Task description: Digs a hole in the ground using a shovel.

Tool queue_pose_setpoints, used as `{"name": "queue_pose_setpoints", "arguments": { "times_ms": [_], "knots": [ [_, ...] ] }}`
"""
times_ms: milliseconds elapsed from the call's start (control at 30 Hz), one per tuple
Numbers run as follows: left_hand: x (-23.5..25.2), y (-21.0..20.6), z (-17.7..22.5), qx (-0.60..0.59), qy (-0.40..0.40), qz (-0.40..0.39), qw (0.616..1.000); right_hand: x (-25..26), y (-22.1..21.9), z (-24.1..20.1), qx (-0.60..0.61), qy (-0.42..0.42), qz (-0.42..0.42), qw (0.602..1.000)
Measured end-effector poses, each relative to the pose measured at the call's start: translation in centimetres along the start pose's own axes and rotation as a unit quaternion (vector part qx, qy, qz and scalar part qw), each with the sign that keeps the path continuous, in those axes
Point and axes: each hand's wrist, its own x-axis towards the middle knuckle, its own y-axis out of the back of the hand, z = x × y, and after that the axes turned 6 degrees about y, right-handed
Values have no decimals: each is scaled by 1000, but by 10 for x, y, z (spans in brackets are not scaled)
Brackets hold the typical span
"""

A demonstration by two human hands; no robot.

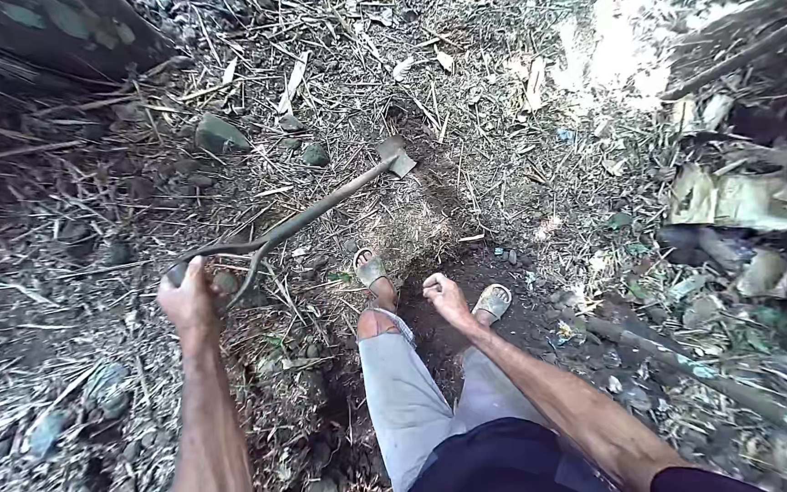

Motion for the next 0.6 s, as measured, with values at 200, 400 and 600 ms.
{"name": "queue_pose_setpoints", "arguments": {
  "times_ms": [200,400,600],
  "knots": [
    [64,19,-48,3,74,5,997,42,0,12,-42,-47,33,997],
    [84,21,-79,17,160,12,987,67,-27,-25,-27,-41,-11,999],
    [32,-54,-126,-38,183,1,982,56,-18,-31,20,-15,-13,1000]
  ]
}}
